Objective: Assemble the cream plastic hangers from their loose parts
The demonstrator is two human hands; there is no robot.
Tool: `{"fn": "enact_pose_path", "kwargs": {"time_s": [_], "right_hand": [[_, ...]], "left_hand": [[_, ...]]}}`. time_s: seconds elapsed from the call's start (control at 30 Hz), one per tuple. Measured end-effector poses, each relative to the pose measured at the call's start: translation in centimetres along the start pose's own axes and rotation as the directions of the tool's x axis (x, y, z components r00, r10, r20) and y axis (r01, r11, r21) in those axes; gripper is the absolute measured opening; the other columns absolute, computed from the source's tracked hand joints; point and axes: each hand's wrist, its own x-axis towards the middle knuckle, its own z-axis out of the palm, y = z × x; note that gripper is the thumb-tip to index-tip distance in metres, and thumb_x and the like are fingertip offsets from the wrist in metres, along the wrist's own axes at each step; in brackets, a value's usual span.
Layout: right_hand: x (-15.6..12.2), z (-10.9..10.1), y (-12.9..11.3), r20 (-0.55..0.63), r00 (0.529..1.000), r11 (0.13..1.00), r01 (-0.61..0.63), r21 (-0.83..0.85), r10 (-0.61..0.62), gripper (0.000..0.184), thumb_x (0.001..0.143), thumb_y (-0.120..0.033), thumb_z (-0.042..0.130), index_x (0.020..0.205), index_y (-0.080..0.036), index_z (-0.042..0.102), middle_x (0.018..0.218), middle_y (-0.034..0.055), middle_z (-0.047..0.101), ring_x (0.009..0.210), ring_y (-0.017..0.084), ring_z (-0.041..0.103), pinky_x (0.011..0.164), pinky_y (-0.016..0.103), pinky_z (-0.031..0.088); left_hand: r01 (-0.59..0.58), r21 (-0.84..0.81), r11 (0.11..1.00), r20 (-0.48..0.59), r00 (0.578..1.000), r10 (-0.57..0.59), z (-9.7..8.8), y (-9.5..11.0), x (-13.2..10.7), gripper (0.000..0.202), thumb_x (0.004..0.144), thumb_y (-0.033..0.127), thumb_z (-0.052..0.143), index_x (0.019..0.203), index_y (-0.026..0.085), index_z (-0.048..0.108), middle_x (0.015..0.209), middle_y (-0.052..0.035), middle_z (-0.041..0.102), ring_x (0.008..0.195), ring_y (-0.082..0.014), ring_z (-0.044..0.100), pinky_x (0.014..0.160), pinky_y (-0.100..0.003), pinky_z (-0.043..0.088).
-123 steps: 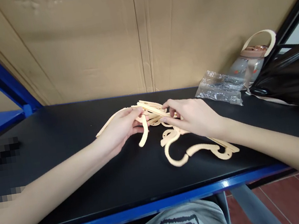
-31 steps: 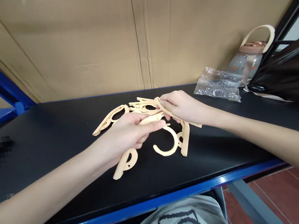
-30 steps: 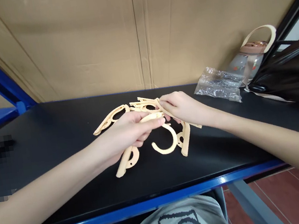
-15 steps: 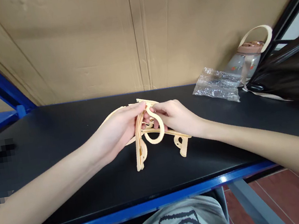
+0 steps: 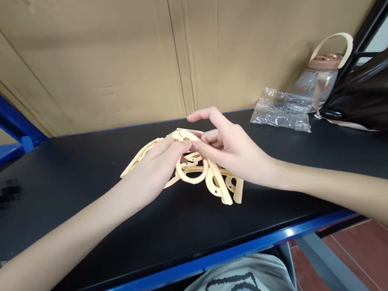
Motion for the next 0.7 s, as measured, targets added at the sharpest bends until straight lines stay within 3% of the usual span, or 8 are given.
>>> {"fn": "enact_pose_path", "kwargs": {"time_s": [0.07,0.13,0.23,0.37,0.53,0.7], "right_hand": [[0.2,-0.6,0.1,-0.019,0.998,0.955,0.048,-0.292,-0.056,0.026,0.095,-0.026,0.039,0.118,-0.017,0.046,0.065,-0.0046,0.058,0.054,0.01,0.053,0.055,0.023,0.035],[0.4,-1.0,0.1,-0.018,0.996,0.854,0.061,-0.516,-0.083,0.023,0.095,-0.026,0.037,0.11,-0.017,0.052,0.069,-0.0018,0.06,0.055,0.011,0.052,0.053,0.024,0.029],[0.6,-0.9,0.1,0.016,0.995,0.752,0.082,-0.654,-0.094,0.025,0.097,-0.028,0.034,0.098,-0.016,0.056,0.081,0.0034,0.062,0.061,0.013,0.054,0.052,0.024,0.024],[0.5,-0.6,0.1,0.074,0.993,0.752,0.12,-0.648,-0.094,0.024,0.098,-0.023,0.033,0.093,-0.014,0.056,0.088,0.0057,0.062,0.063,0.013,0.055,0.051,0.025,0.024],[0.7,-0.5,0.7,0.055,0.998,0.905,0.022,-0.424,0.001,0.023,0.099,-0.024,0.032,0.107,-0.014,0.052,0.094,0.0071,0.065,0.073,0.014,0.059,0.061,0.024,0.035],[0.9,-1.0,1.1,0.05,0.998,0.954,0.042,-0.297,-0.028,0.025,0.1,-0.026,0.032,0.107,-0.016,0.053,0.096,0.005,0.065,0.076,0.013,0.058,0.066,0.024,0.037]], "left_hand": [[0.002,0.09,0.996,0.018,1.0,-0.003,-0.2,-0.1,0.1,0.021,0.084,0.033,0.052,0.075,0.018,0.063,0.069,-0.0007,0.06,0.065,-0.0129,0.057,0.058,-0.02,0.049],[0.036,0.086,0.996,0.039,0.998,-0.039,-0.1,0.1,0.1,0.026,0.085,0.033,0.05,0.069,0.017,0.061,0.057,0.001,0.051,0.052,-0.0111,0.051,0.048,-0.02,0.048],[0.131,0.024,0.991,0.048,0.99,-0.132,0.5,0.7,-0.2,0.028,0.087,0.03,0.047,0.063,0.017,0.055,0.051,0.0026,0.042,0.043,-0.0108,0.046,0.039,-0.021,0.047],[0.216,-0.117,0.969,0.132,0.971,-0.2,0.9,1.1,-0.6,0.031,0.088,0.026,0.042,0.06,0.016,0.051,0.053,0.0017,0.045,0.04,-0.0097,0.044,0.035,-0.022,0.048],[0.22,-0.326,0.92,0.114,0.975,-0.192,0.1,0.9,-0.3,0.027,0.09,0.025,0.043,0.07,0.014,0.056,0.056,0.0017,0.045,0.039,-0.0073,0.042,0.033,-0.018,0.043],[0.225,-0.335,0.915,0.131,0.973,-0.191,-0.7,0.7,0.2,0.031,0.091,0.026,0.043,0.064,0.016,0.054,0.046,0.0058,0.032,0.034,-0.0057,0.034,0.032,-0.017,0.039]]}}
